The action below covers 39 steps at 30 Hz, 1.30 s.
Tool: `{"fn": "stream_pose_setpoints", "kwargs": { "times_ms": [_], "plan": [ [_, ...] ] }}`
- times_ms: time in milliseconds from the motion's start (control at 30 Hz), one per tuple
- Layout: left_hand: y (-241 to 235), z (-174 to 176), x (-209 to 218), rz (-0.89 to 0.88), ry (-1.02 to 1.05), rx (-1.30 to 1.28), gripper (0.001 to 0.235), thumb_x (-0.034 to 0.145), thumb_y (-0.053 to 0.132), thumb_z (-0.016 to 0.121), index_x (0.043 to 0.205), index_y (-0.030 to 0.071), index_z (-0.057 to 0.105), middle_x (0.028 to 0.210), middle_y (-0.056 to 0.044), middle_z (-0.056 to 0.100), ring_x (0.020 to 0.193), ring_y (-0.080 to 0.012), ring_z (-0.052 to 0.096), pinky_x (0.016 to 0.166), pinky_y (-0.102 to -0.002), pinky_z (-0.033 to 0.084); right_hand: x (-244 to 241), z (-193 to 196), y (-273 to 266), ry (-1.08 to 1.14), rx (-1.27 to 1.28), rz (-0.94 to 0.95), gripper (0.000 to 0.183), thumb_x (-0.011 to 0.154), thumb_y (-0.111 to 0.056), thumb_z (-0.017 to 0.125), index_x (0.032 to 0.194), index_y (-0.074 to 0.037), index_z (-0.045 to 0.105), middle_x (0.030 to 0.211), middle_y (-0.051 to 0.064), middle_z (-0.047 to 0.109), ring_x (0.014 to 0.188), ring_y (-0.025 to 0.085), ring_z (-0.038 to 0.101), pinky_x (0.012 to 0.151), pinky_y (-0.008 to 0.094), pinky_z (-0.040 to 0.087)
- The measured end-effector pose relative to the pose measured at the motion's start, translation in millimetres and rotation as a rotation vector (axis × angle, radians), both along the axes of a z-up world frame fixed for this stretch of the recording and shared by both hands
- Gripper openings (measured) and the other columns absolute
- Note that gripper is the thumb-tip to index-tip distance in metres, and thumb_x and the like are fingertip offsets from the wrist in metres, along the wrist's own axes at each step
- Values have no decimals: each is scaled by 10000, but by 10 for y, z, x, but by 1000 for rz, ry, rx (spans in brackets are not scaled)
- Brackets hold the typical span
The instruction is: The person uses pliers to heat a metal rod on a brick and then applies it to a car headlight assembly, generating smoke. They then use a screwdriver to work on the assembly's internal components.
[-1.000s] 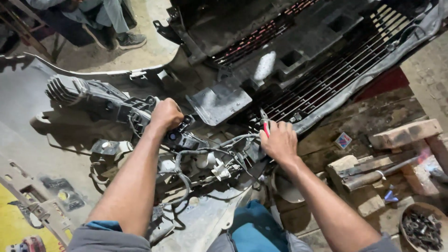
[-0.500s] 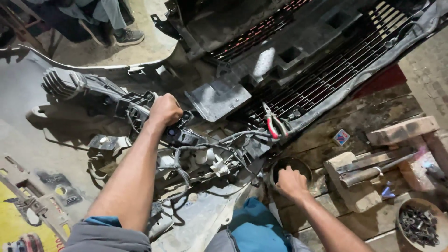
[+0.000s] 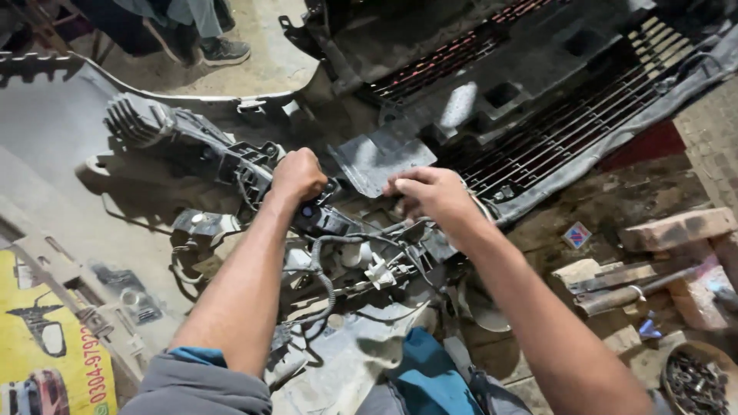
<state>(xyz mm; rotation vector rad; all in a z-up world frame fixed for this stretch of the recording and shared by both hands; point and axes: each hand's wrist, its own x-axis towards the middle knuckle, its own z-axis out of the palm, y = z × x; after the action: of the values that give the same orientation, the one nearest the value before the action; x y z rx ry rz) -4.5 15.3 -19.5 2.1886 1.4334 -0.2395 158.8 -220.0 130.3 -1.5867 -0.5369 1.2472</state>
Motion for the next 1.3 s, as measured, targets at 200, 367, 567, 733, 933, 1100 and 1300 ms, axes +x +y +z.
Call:
{"fn": "stream_pose_setpoints", "kwargs": {
  "times_ms": [200,367,567,733,933,1100,1300],
  "plan": [
    [-71,163,-4,12,-22,-15,315,712,234,709,969,84,811,1085,-240,758,1132,-432,699,957,-559,571,-475,-415,450,-266,132,330,812,720,74,417,1531,24,418,1418,226,628,1255,305,617,1008,436,515],
    [-84,276,-8,4,-29,-24,352,715,243,719,1000,50,796,1104,-240,754,1128,-439,700,951,-566,569,-720,-1121,708,-299,-46,329,756,789,37,401,1535,-68,464,1425,134,642,1335,312,581,1093,448,463],
    [-90,323,-14,2,-49,-22,344,724,217,729,1007,31,790,1093,-243,753,1115,-442,705,941,-572,573,-883,-1101,580,-463,-47,379,681,797,72,422,1437,-108,568,1352,127,651,1358,310,545,1164,447,420],
    [-135,370,-37,-8,-64,-34,344,726,206,715,1008,23,785,1090,-237,754,1107,-447,708,939,-567,570,-988,-1014,479,-557,-38,403,681,801,99,452,1458,-58,539,1388,203,512,1388,409,475,1202,473,383],
    [-152,427,-27,-7,-62,-34,325,716,186,713,985,20,789,1080,-235,757,1098,-444,712,936,-570,569,-971,-929,536,-453,29,410,712,745,190,423,1434,40,523,1303,286,625,1292,419,587,1111,487,482],
    [-194,521,-35,-12,-56,-25,313,731,149,676,992,19,790,1087,-231,759,1105,-444,713,938,-565,564,-1015,-680,563,-49,-151,59,707,728,87,434,1401,-30,618,1279,245,667,1257,313,602,1073,446,479],
    [-195,500,-29,-18,-57,-30,319,729,148,683,998,13,787,1092,-245,755,1107,-450,711,935,-577,563,-1230,-394,595,-134,-330,156,789,626,-8,547,1382,-196,671,1292,146,721,1279,304,631,1074,406,477]
  ]
}}
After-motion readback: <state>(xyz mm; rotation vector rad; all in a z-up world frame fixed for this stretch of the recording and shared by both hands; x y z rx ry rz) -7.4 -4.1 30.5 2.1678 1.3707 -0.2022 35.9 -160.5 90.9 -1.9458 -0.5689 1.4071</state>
